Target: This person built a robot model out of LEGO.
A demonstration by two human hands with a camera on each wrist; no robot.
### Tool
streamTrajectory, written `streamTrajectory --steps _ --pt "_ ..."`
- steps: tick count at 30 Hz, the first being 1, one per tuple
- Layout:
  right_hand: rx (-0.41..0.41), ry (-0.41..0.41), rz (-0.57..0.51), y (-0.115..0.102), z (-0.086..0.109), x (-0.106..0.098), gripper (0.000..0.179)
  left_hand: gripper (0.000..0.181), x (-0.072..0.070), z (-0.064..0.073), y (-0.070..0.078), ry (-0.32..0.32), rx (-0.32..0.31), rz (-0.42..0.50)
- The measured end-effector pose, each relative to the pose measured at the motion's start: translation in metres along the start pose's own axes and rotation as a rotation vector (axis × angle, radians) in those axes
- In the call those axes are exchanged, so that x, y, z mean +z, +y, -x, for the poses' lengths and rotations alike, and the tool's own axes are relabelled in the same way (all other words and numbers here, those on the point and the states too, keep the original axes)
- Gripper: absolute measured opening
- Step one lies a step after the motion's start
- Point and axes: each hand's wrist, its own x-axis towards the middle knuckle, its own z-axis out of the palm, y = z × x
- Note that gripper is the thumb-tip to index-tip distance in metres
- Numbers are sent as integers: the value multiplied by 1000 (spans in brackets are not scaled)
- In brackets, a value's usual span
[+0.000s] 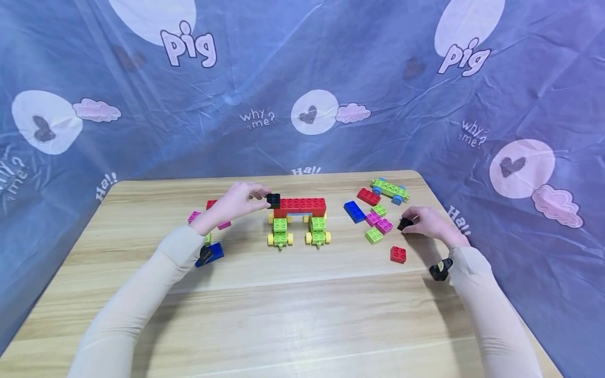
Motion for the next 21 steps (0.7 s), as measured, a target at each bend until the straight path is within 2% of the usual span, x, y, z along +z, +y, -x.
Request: streamTrajectory --steps 8,11,15,18,21 --pt "-24 52 11 -12 -8 -12 38 40 0 0 -1 -8 2 -1" --pt "-49 58 6 -23 -14 -18 38 40 0 1 -2 -9 -5 6" --pt "-80 62 64 -41 -22 -24 36 40 1 1 -3 -9 -1 9" --pt "-127 69 115 -57 -29 -24 32 40 0 0 -3 -8 -1 13" --pt "-179 72 118 -72 -36 -22 32 40 0 0 -3 -8 -5 17"
